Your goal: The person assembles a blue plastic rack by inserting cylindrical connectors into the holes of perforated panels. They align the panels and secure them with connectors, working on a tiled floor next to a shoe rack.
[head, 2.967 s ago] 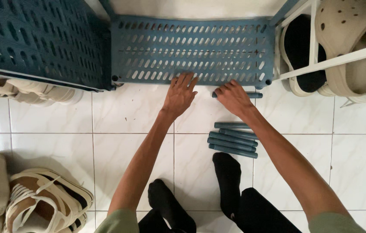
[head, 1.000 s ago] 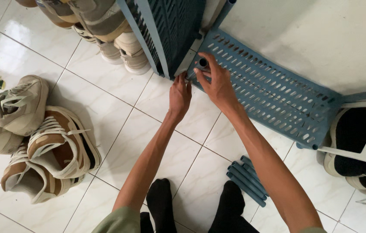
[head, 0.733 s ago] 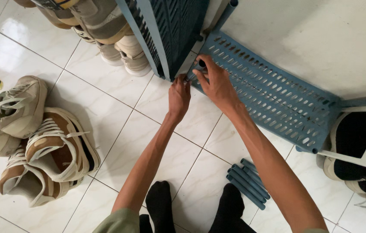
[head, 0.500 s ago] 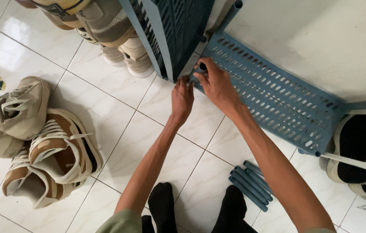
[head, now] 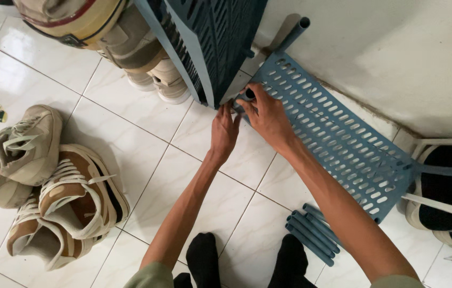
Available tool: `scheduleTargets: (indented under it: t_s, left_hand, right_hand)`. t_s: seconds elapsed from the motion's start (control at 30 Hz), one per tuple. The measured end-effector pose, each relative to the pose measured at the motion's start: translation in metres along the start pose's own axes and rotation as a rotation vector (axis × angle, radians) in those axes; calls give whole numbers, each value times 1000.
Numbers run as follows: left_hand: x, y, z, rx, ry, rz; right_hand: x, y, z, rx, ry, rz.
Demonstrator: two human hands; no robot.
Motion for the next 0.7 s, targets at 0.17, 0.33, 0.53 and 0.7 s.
scheduleTargets:
  t_s: [0.17, 0.33, 0.53, 0.7]
  left_hand:
    - [-6, 7, 1, 134, -53, 0]
    - [5, -5, 0, 51, -93, -16]
    - [9, -14, 1, 67, -103, -21]
    - [9, -16, -3, 22, -128, -28]
  right_hand:
    - [2, 10, 1, 147, -69, 0]
    - [0, 15, 6, 146, -37, -42]
    - [2, 11, 7, 94, 5, -36]
    - [3, 10, 10, 163, -23, 23]
Point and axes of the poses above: each hand's wrist, its own z-axis away from the middle knuckle, its own x-axis out of the palm, y = z × x, the point moved 4 cm from there along -z, towards the middle knuckle, and after that the axes turned 15 degrees about y, right-handed, at the moved point
